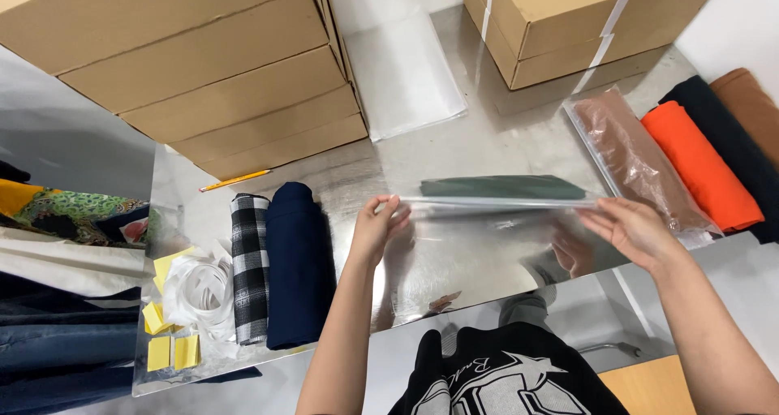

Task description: The person wraps folded clothes in clear plastic bags on a table. They first wrap a brown folded item, then a green folded item, smoothing the plastic and folding the edges to secure the contents.

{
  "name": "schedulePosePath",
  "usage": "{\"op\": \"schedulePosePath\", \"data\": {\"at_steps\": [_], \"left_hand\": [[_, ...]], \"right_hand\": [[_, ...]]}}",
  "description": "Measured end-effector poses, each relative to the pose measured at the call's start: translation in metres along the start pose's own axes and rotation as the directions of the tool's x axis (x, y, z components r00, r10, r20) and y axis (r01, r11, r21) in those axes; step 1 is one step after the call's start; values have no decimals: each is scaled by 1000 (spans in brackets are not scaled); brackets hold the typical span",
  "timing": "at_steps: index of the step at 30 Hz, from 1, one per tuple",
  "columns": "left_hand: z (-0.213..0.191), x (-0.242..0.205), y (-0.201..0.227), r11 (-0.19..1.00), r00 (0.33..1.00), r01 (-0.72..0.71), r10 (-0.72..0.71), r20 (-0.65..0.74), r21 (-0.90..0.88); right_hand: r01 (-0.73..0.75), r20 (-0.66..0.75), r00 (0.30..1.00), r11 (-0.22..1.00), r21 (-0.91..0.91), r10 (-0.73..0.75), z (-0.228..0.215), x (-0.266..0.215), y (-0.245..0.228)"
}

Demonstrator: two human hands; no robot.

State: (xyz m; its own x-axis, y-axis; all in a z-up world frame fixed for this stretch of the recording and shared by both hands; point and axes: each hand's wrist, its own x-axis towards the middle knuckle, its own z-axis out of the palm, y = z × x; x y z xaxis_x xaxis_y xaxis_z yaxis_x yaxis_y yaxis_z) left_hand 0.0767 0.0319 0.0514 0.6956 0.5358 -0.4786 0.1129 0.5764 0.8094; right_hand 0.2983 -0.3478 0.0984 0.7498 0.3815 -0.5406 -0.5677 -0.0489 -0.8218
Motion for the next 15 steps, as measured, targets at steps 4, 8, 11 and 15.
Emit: {"op": "schedulePosePath", "data": {"at_steps": [4, 8, 11, 15], "left_hand": [[11, -1, 4, 989, 989, -121, 127, 70, -81], [-7, 4, -27, 970, 994, -113, 108, 35, 214], [-14, -5, -44, 925, 999, -7, 21, -32, 380], [-11, -18, -47, 831, 990, 29, 53, -131, 555]], "right_hand": [[213, -67, 977, 956, 204, -203, -31, 41, 35], [153, -205, 968, 988, 19, -146, -26, 31, 61], [54, -219, 972, 989, -140, -84, -37, 27, 92], [100, -181, 973, 968, -232, -144, -47, 24, 112]]}}
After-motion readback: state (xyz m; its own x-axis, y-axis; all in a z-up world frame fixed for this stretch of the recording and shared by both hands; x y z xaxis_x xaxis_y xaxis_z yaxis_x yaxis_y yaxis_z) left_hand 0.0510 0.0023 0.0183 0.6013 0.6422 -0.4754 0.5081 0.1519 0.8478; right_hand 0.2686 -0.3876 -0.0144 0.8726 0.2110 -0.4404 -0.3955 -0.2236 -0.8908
